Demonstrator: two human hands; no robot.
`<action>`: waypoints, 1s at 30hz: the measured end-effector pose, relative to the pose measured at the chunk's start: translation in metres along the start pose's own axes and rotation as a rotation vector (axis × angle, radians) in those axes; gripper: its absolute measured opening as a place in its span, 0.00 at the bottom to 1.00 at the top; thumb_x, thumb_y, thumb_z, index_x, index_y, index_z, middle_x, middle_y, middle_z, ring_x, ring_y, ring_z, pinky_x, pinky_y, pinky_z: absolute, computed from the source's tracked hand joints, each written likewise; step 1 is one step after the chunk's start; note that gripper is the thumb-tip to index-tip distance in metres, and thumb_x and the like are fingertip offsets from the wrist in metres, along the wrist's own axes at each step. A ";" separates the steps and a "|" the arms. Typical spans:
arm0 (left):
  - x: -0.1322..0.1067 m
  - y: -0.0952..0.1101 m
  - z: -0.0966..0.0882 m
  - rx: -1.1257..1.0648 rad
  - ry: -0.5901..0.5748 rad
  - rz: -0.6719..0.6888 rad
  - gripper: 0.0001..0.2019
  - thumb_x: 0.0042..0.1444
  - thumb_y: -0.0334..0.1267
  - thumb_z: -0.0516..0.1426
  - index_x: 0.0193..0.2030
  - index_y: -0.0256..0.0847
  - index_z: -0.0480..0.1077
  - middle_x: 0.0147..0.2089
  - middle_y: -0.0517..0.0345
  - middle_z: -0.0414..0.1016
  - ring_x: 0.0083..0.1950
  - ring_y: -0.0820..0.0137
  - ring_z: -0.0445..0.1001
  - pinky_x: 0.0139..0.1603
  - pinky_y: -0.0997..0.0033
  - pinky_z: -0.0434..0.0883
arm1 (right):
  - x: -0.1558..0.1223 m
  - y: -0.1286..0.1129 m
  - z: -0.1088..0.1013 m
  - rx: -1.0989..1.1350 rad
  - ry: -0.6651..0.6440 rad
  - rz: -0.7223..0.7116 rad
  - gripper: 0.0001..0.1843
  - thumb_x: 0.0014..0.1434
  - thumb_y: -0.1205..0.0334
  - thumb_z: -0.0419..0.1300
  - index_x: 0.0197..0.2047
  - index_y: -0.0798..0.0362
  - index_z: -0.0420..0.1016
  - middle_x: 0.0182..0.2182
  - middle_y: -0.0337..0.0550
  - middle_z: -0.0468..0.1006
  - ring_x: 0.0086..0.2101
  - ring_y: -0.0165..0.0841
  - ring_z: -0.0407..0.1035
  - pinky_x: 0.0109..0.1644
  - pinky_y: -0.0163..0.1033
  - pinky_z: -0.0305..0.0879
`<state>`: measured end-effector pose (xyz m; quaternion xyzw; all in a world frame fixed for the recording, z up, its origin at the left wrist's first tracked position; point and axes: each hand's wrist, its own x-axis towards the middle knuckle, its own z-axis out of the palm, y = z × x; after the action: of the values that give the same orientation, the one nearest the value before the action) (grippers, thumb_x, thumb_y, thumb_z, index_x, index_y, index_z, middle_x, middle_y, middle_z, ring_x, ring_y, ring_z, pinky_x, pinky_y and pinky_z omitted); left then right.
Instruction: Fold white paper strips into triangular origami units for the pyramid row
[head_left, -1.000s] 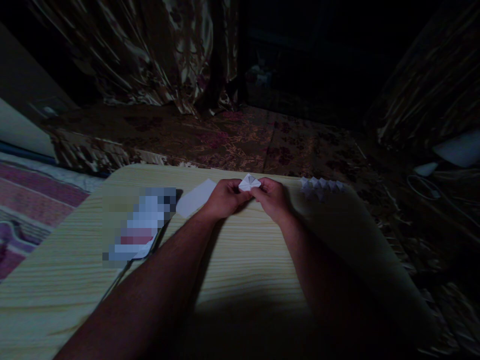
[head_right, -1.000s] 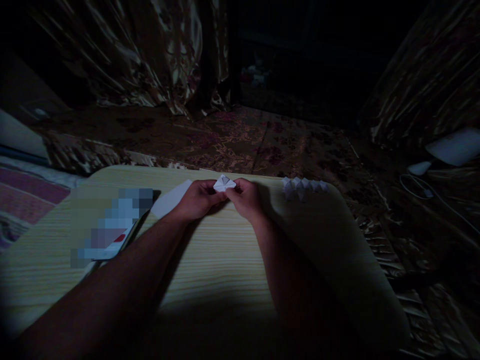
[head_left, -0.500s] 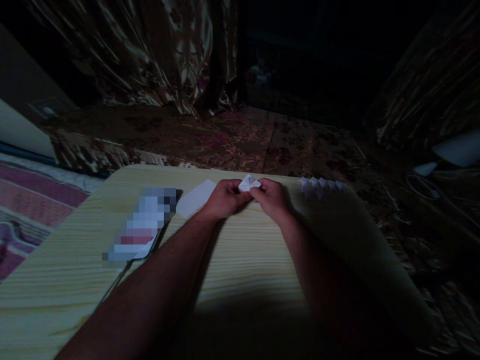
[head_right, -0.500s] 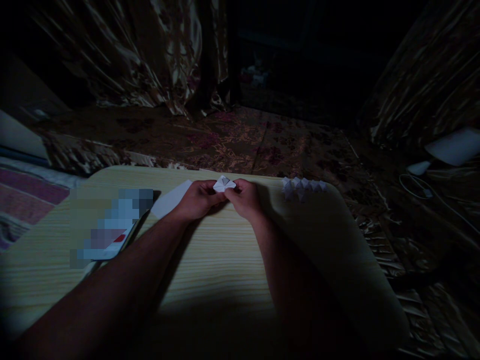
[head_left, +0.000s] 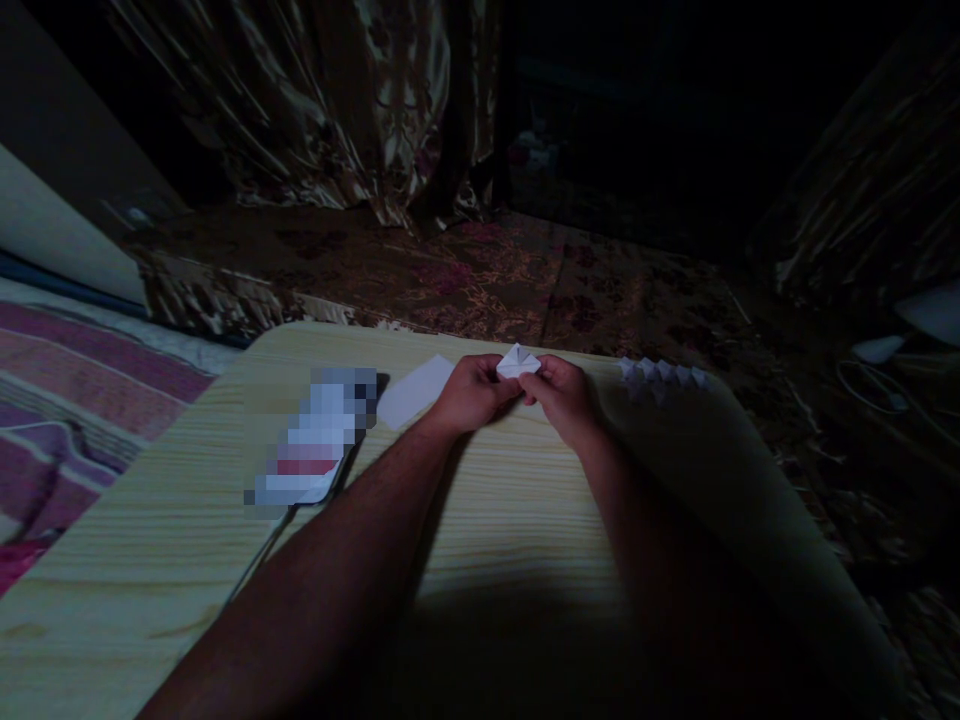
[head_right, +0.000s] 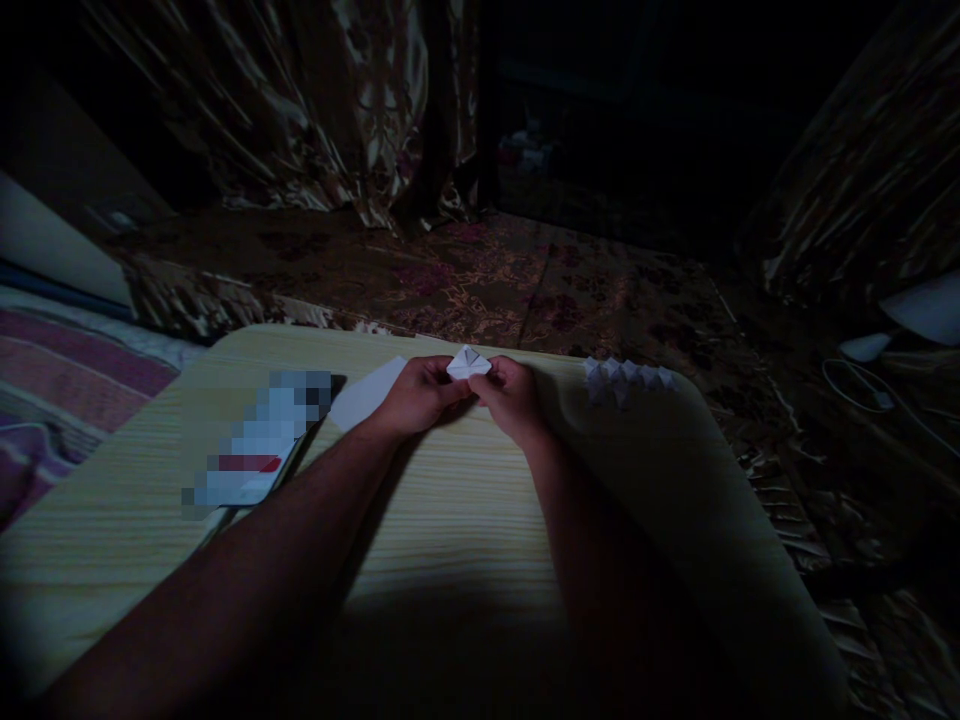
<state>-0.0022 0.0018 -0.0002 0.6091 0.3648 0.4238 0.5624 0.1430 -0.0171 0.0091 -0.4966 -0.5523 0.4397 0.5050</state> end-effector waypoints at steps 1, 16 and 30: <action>0.000 0.000 0.000 -0.011 0.000 0.002 0.13 0.45 0.42 0.63 0.29 0.33 0.70 0.20 0.63 0.65 0.19 0.80 0.57 0.19 0.77 0.51 | 0.000 0.001 -0.001 0.012 -0.010 -0.005 0.08 0.46 0.60 0.60 0.30 0.55 0.69 0.19 0.34 0.71 0.21 0.26 0.63 0.25 0.32 0.57; 0.002 0.001 -0.001 -0.016 -0.013 0.055 0.09 0.45 0.36 0.61 0.30 0.32 0.72 0.21 0.63 0.66 0.20 0.80 0.57 0.22 0.78 0.53 | -0.002 0.010 -0.006 -0.041 0.008 -0.018 0.08 0.47 0.60 0.61 0.24 0.54 0.67 0.15 0.34 0.70 0.19 0.26 0.61 0.25 0.32 0.55; 0.002 -0.002 -0.002 0.031 0.020 0.032 0.09 0.45 0.38 0.61 0.30 0.33 0.71 0.21 0.62 0.68 0.20 0.79 0.58 0.21 0.77 0.53 | -0.002 0.009 -0.005 -0.033 0.031 -0.020 0.06 0.45 0.62 0.59 0.23 0.53 0.67 0.15 0.34 0.70 0.19 0.26 0.62 0.25 0.32 0.56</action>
<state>-0.0034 0.0045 -0.0020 0.6195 0.3671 0.4330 0.5422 0.1485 -0.0178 0.0002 -0.5059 -0.5567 0.4177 0.5096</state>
